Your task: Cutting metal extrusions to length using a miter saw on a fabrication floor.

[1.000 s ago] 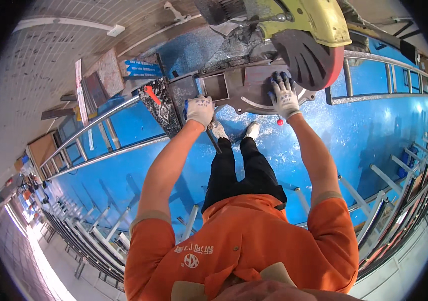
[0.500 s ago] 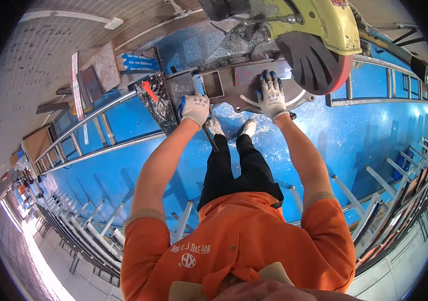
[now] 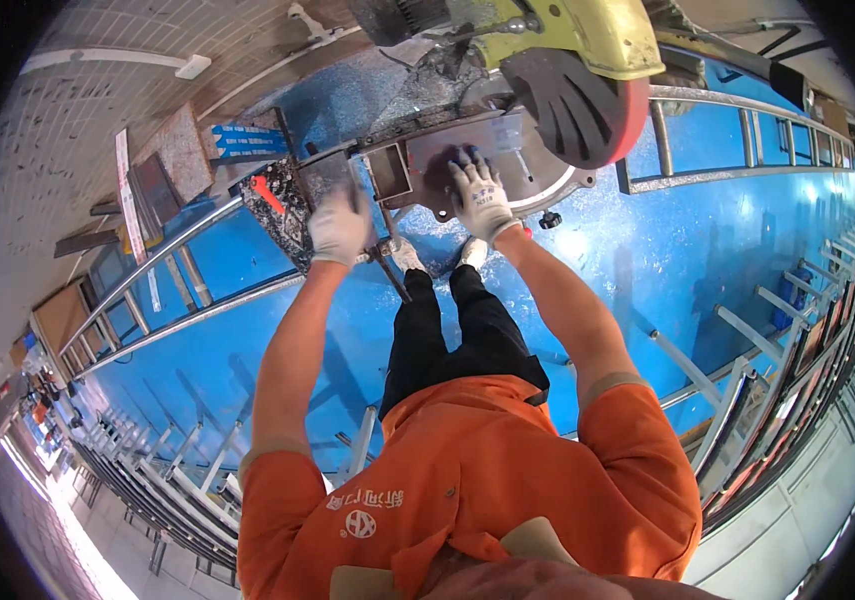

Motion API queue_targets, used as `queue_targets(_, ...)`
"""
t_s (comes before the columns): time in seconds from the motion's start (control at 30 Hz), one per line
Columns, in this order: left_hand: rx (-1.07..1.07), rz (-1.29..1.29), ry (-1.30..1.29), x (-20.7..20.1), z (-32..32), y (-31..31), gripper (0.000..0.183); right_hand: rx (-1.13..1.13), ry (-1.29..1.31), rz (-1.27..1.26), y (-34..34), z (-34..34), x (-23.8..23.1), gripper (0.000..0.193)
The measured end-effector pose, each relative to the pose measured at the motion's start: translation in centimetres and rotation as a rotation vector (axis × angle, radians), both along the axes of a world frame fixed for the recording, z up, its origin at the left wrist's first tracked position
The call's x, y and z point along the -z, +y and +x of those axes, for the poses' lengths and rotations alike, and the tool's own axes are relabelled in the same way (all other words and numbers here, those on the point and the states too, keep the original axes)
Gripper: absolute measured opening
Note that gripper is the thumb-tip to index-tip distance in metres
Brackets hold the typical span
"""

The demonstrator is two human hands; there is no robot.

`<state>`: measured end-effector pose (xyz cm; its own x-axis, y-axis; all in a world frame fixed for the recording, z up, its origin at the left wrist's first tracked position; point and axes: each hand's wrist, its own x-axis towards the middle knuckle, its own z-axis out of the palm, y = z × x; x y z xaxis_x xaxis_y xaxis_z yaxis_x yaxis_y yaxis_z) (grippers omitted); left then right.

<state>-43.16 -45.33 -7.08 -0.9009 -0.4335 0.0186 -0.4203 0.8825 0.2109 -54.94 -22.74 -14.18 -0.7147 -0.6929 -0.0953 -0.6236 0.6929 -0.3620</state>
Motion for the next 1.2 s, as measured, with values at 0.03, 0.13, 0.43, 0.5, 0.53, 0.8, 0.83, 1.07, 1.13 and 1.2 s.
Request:
queue_targets(0.03,-0.255,0.149,0.145,0.0,0.2,-0.9,0.032,-0.014,0.000,-0.037,0.5,0.2,-0.1,0.058)
queue_targets(0.13,-0.609,0.258,0.199,1.6,1.5,-4.6,0.032,-0.040,-0.070,-0.110,1.0,2.3,-2.7,0.057)
queue_targets(0.43,-0.809,0.220,0.280,1.7,3.5,-3.3,0.039,0.074,-0.207,-0.208,8.9,4.7,-5.9,0.037)
queue_targets(0.5,-0.750,0.117,0.251,2.6,4.7,-3.1,0.035,0.093,-0.230,-0.205,9.8,4.6,-6.9,0.034)
queue_targets(0.53,-0.717,0.068,0.237,3.1,5.1,-3.1,0.034,0.105,-0.239,-0.203,9.9,4.5,-7.2,0.032)
queue_targets(0.8,-0.870,-0.061,0.351,2.8,5.4,-4.4,0.048,0.116,-0.178,-0.329,10.3,3.6,-15.8,0.027)
queue_targets(0.83,-0.786,-0.222,0.376,2.8,5.4,-3.6,0.050,0.125,-0.194,-0.372,10.2,3.0,-18.6,0.027)
queue_targets(1.07,0.454,0.016,0.298,-1.0,-4.5,10.0,0.045,-0.232,0.900,-0.153,7.3,-10.3,-42.6,0.038)
queue_targets(1.13,0.514,-0.054,0.247,2.6,-8.2,11.7,0.043,-0.301,0.908,0.101,4.2,-14.9,-45.4,0.034)
queue_targets(1.2,0.585,-0.181,0.179,7.9,-11.1,12.2,0.046,-0.089,0.316,0.539,2.6,-19.8,-45.2,0.030)
